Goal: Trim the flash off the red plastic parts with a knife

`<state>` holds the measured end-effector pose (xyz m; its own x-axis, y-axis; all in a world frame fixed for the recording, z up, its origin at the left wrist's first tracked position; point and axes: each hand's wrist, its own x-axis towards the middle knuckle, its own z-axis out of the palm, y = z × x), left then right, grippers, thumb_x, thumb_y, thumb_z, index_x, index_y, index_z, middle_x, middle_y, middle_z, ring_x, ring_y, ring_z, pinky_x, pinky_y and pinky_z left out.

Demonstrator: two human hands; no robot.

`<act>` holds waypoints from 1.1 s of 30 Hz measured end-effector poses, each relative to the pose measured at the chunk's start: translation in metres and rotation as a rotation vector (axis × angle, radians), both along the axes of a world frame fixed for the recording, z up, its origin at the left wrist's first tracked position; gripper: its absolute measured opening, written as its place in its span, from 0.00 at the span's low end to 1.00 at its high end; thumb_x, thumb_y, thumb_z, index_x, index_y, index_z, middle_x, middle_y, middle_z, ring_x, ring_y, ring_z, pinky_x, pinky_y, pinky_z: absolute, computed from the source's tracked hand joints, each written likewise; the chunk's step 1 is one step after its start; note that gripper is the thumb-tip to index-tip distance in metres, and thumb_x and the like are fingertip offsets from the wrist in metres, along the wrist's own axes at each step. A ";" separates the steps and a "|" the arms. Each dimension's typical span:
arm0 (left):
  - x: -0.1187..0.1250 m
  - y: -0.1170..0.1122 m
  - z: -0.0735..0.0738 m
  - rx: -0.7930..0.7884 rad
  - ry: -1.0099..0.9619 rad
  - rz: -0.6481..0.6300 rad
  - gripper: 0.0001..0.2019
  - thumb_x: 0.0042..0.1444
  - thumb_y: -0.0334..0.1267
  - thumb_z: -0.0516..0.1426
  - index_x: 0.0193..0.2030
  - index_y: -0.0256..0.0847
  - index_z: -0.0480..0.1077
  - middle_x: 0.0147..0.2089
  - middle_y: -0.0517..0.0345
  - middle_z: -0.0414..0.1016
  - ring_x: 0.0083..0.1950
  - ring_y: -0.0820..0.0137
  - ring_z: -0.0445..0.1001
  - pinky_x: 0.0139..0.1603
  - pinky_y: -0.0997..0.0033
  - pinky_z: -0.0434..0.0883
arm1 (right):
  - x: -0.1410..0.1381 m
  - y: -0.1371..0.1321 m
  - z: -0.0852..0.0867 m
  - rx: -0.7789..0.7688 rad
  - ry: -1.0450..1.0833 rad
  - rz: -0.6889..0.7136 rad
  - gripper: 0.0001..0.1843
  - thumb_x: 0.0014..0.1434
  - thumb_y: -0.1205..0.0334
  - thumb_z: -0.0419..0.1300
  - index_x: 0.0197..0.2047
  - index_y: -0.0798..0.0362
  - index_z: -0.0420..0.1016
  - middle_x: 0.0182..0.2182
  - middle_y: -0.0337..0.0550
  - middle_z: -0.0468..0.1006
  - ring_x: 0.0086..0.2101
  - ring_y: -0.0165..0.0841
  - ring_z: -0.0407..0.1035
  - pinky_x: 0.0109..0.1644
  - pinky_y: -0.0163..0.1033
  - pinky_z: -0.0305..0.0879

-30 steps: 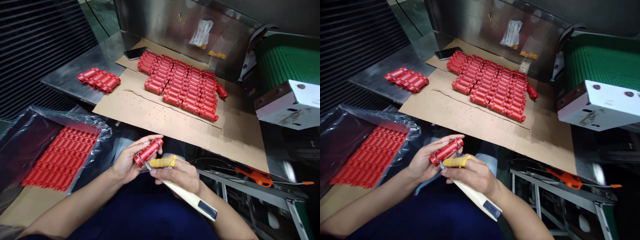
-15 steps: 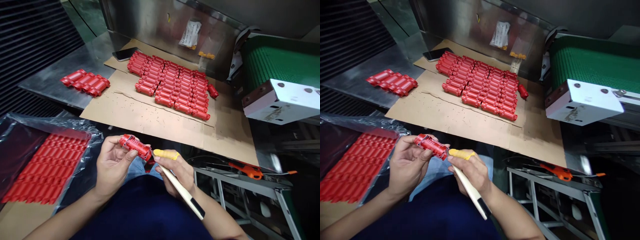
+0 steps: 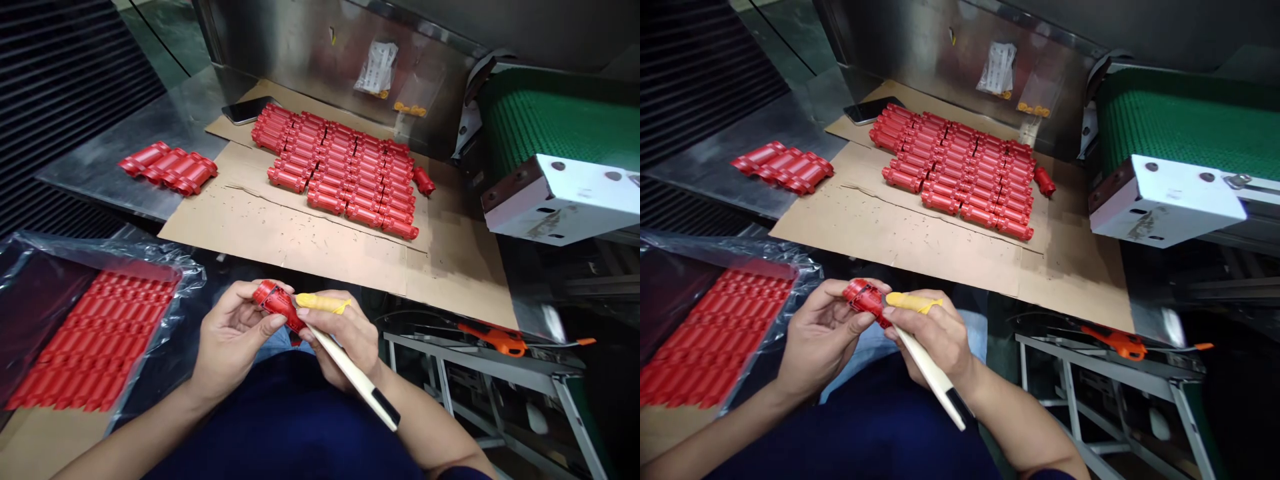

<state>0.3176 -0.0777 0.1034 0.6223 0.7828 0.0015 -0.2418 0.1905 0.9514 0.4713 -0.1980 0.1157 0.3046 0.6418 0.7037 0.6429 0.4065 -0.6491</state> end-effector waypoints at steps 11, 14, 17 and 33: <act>0.002 -0.003 0.002 0.068 0.010 0.027 0.11 0.58 0.30 0.74 0.43 0.47 0.82 0.52 0.52 0.79 0.53 0.62 0.78 0.52 0.68 0.78 | -0.005 0.003 -0.006 -0.024 -0.028 -0.020 0.17 0.74 0.67 0.64 0.63 0.50 0.80 0.49 0.54 0.88 0.50 0.44 0.85 0.53 0.51 0.88; 0.003 -0.004 0.002 0.062 0.011 0.032 0.10 0.57 0.31 0.75 0.42 0.46 0.82 0.51 0.51 0.79 0.53 0.61 0.78 0.51 0.67 0.78 | -0.007 0.003 -0.007 -0.013 -0.032 -0.041 0.17 0.74 0.68 0.64 0.63 0.51 0.80 0.49 0.54 0.88 0.50 0.44 0.85 0.53 0.51 0.88; 0.003 -0.005 0.001 0.061 0.004 0.042 0.10 0.58 0.30 0.74 0.43 0.47 0.82 0.52 0.51 0.78 0.53 0.61 0.78 0.52 0.66 0.78 | -0.008 0.002 -0.008 0.002 -0.025 -0.044 0.18 0.73 0.70 0.64 0.64 0.52 0.80 0.48 0.54 0.88 0.51 0.44 0.85 0.54 0.52 0.87; -0.002 0.003 0.001 -0.160 -0.057 -0.115 0.20 0.62 0.32 0.72 0.57 0.51 0.76 0.55 0.52 0.82 0.50 0.62 0.85 0.54 0.60 0.82 | 0.010 -0.008 0.007 -0.143 0.119 -0.164 0.10 0.73 0.68 0.64 0.54 0.49 0.84 0.44 0.50 0.88 0.46 0.42 0.83 0.51 0.49 0.83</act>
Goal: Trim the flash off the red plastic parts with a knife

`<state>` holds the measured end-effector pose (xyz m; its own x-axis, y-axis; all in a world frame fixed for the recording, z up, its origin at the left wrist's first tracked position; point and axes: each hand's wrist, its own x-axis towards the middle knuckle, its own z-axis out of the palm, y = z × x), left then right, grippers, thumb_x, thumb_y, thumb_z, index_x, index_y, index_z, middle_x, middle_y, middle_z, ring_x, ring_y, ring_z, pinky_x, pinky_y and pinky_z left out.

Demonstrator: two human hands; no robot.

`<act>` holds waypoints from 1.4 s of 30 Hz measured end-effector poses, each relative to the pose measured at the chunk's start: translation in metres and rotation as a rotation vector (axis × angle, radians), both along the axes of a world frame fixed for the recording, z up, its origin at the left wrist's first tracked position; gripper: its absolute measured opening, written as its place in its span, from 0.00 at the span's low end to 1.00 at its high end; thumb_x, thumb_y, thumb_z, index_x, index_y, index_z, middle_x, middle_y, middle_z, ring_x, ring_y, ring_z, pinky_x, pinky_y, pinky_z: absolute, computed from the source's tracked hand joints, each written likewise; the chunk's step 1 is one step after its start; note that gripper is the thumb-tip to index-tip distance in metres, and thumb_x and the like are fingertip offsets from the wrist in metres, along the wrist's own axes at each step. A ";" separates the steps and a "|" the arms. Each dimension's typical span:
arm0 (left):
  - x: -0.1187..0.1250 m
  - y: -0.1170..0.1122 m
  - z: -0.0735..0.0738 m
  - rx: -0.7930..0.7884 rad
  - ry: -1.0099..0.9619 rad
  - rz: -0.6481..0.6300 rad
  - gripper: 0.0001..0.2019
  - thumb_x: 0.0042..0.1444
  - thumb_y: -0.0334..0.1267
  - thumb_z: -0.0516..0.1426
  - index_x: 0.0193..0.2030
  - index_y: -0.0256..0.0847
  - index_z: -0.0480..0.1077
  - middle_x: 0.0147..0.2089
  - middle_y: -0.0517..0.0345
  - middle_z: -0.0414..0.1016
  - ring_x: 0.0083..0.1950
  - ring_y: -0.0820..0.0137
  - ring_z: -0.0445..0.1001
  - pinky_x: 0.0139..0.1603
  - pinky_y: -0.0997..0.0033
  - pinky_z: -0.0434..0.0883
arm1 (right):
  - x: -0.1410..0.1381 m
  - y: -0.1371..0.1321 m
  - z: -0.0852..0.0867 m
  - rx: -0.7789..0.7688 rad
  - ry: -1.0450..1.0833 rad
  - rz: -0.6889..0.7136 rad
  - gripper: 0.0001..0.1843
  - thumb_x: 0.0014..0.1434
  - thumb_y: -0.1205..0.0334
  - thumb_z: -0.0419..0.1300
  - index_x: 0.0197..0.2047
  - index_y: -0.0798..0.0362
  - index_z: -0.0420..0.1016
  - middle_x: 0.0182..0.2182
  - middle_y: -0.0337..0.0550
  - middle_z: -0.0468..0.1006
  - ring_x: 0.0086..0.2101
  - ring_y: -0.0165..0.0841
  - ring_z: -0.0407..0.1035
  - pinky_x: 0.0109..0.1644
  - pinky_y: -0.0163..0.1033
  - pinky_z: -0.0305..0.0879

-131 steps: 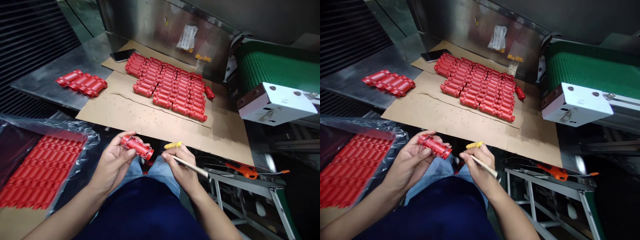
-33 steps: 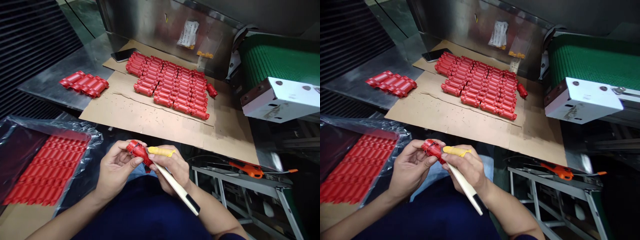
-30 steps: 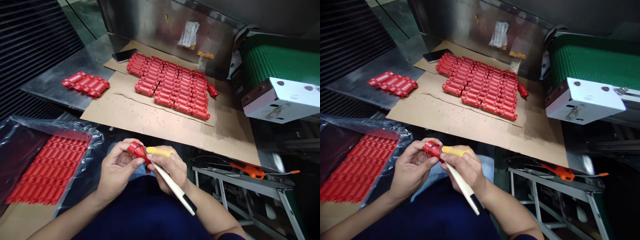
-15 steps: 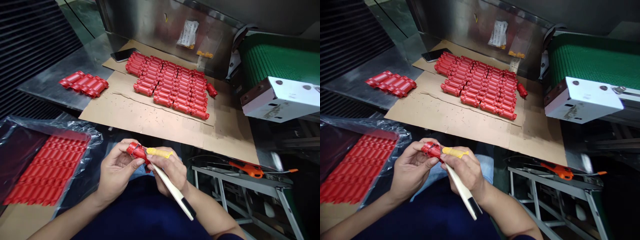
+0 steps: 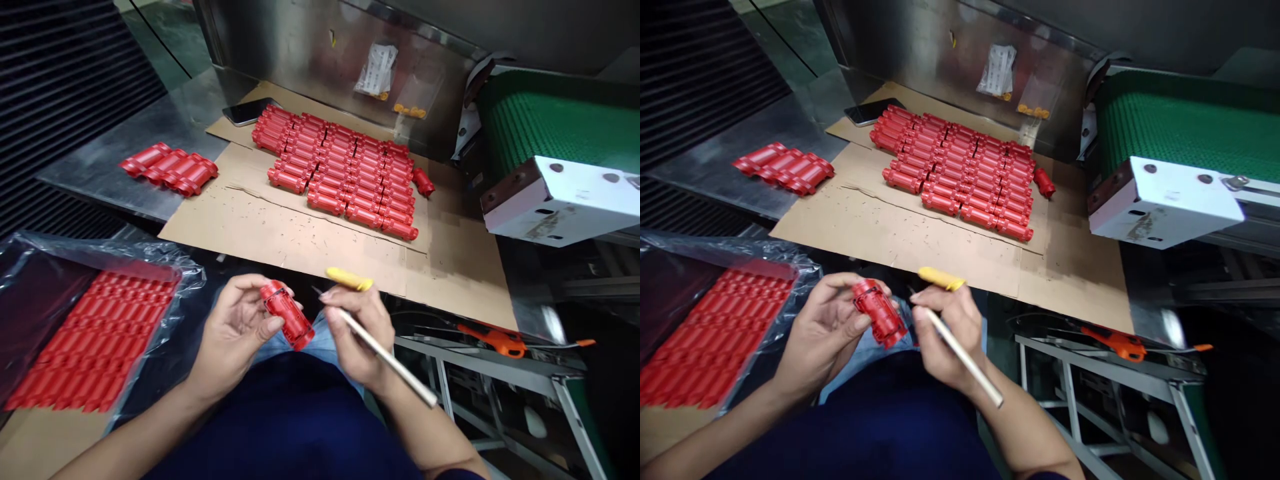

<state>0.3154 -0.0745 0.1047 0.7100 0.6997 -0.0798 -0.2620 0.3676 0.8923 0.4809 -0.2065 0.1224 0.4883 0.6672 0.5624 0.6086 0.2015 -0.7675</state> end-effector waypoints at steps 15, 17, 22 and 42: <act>0.004 0.010 -0.004 -0.136 0.034 0.003 0.20 0.57 0.39 0.77 0.56 0.42 0.83 0.56 0.44 0.87 0.48 0.64 0.85 0.47 0.74 0.81 | 0.008 -0.002 0.003 -0.434 0.463 0.248 0.13 0.71 0.52 0.70 0.39 0.52 0.83 0.30 0.40 0.82 0.26 0.29 0.76 0.28 0.33 0.76; 0.007 0.010 -0.001 -0.192 0.043 0.027 0.19 0.63 0.36 0.73 0.59 0.42 0.80 0.52 0.46 0.87 0.46 0.67 0.85 0.47 0.74 0.81 | 0.008 -0.007 0.005 -0.276 0.134 0.193 0.04 0.72 0.62 0.69 0.47 0.51 0.86 0.41 0.48 0.87 0.41 0.37 0.83 0.45 0.42 0.85; 0.007 0.012 0.001 -0.335 0.018 -0.085 0.25 0.70 0.42 0.68 0.69 0.41 0.71 0.46 0.47 0.86 0.42 0.67 0.85 0.45 0.71 0.82 | 0.006 -0.016 0.002 -0.002 -0.074 0.334 0.28 0.70 0.74 0.68 0.71 0.50 0.78 0.59 0.54 0.85 0.54 0.41 0.84 0.58 0.43 0.87; 0.007 0.009 -0.001 -0.361 -0.001 -0.151 0.20 0.71 0.43 0.66 0.64 0.39 0.71 0.45 0.48 0.84 0.38 0.69 0.82 0.39 0.73 0.80 | -0.003 -0.002 -0.011 0.104 -0.093 0.397 0.24 0.69 0.72 0.71 0.66 0.53 0.81 0.51 0.53 0.89 0.47 0.41 0.85 0.50 0.45 0.87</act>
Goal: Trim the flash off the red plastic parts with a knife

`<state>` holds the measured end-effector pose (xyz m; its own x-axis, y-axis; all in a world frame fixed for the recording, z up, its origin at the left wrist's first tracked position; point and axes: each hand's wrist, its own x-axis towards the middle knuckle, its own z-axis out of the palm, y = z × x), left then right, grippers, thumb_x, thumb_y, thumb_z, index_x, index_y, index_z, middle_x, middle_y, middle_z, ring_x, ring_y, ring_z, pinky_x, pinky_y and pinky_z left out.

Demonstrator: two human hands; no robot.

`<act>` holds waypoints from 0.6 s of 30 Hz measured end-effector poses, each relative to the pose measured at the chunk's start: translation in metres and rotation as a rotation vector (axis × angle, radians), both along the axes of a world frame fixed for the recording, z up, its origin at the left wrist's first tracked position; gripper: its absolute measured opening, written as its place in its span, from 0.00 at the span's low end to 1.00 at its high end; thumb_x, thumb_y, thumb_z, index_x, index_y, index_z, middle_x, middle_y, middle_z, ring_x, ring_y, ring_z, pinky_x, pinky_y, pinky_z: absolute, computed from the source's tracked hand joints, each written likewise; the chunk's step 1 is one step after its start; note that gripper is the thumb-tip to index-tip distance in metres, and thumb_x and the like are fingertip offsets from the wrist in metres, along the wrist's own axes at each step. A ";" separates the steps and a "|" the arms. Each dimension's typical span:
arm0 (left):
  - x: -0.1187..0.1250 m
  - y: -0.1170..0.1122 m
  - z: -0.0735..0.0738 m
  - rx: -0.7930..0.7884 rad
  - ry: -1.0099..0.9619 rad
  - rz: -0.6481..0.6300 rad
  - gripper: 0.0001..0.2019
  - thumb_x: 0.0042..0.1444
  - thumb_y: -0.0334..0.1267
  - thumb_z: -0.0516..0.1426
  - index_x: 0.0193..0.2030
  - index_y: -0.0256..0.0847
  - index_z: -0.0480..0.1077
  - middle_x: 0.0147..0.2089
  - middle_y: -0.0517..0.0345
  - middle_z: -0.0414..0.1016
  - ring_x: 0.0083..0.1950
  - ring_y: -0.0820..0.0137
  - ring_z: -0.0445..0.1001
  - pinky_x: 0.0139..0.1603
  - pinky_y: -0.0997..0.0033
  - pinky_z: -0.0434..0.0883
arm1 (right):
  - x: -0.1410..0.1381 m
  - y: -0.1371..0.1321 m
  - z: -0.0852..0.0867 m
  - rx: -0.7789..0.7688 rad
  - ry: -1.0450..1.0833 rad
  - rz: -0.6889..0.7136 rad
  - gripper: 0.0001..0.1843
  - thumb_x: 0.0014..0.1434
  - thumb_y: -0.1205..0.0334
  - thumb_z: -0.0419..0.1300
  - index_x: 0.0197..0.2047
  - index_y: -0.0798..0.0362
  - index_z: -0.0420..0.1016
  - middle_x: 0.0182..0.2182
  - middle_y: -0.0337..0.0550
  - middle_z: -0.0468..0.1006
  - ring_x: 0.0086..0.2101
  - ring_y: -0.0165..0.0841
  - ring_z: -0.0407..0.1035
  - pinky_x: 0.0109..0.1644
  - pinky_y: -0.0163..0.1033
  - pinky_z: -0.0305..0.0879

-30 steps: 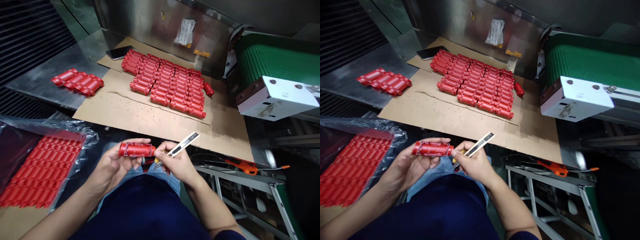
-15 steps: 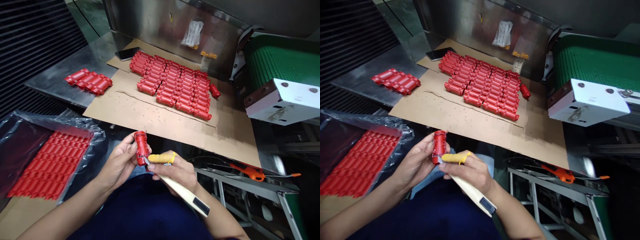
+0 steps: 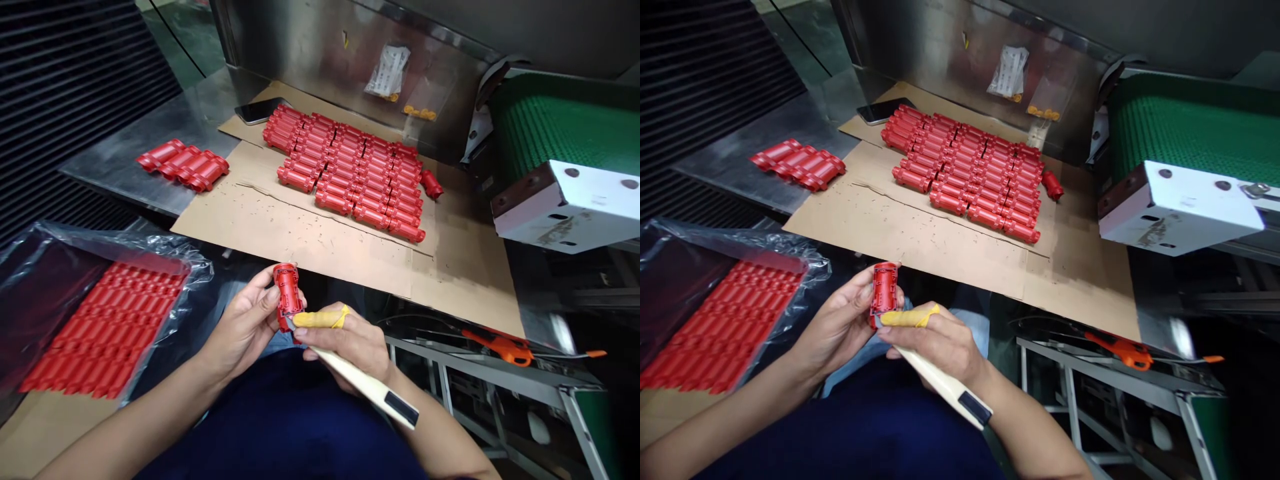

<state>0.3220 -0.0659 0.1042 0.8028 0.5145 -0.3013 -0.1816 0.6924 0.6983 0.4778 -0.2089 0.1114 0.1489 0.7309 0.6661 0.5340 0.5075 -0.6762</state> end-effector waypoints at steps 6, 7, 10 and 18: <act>0.002 -0.001 -0.003 0.032 0.045 0.057 0.21 0.70 0.42 0.68 0.65 0.39 0.72 0.44 0.48 0.84 0.40 0.69 0.82 0.43 0.73 0.80 | 0.002 0.002 0.004 -0.045 -0.010 0.019 0.14 0.75 0.67 0.65 0.61 0.55 0.80 0.47 0.52 0.88 0.45 0.40 0.84 0.50 0.48 0.85; 0.003 -0.002 -0.004 0.034 0.053 0.062 0.20 0.70 0.42 0.68 0.64 0.39 0.73 0.43 0.49 0.84 0.40 0.69 0.82 0.42 0.74 0.80 | 0.002 0.002 0.005 -0.054 -0.068 0.025 0.14 0.74 0.68 0.65 0.62 0.56 0.79 0.45 0.51 0.88 0.44 0.40 0.83 0.49 0.47 0.85; 0.004 -0.003 -0.005 0.006 0.068 0.068 0.19 0.68 0.42 0.69 0.62 0.39 0.75 0.42 0.50 0.84 0.39 0.69 0.81 0.40 0.74 0.80 | 0.002 0.001 0.007 -0.120 -0.308 -0.007 0.13 0.75 0.71 0.63 0.60 0.57 0.79 0.40 0.48 0.86 0.42 0.39 0.79 0.46 0.44 0.84; 0.006 0.000 0.004 -0.182 0.025 0.046 0.21 0.66 0.38 0.69 0.64 0.39 0.78 0.42 0.49 0.83 0.39 0.65 0.81 0.40 0.67 0.80 | 0.007 -0.007 0.012 -0.077 0.093 -0.104 0.15 0.75 0.67 0.66 0.62 0.47 0.81 0.46 0.46 0.87 0.45 0.39 0.82 0.50 0.46 0.86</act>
<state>0.3279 -0.0658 0.1077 0.7708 0.4858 -0.4121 -0.2004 0.7989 0.5670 0.4847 -0.2162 0.1231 0.2849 0.7563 0.5889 0.5148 0.3976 -0.7596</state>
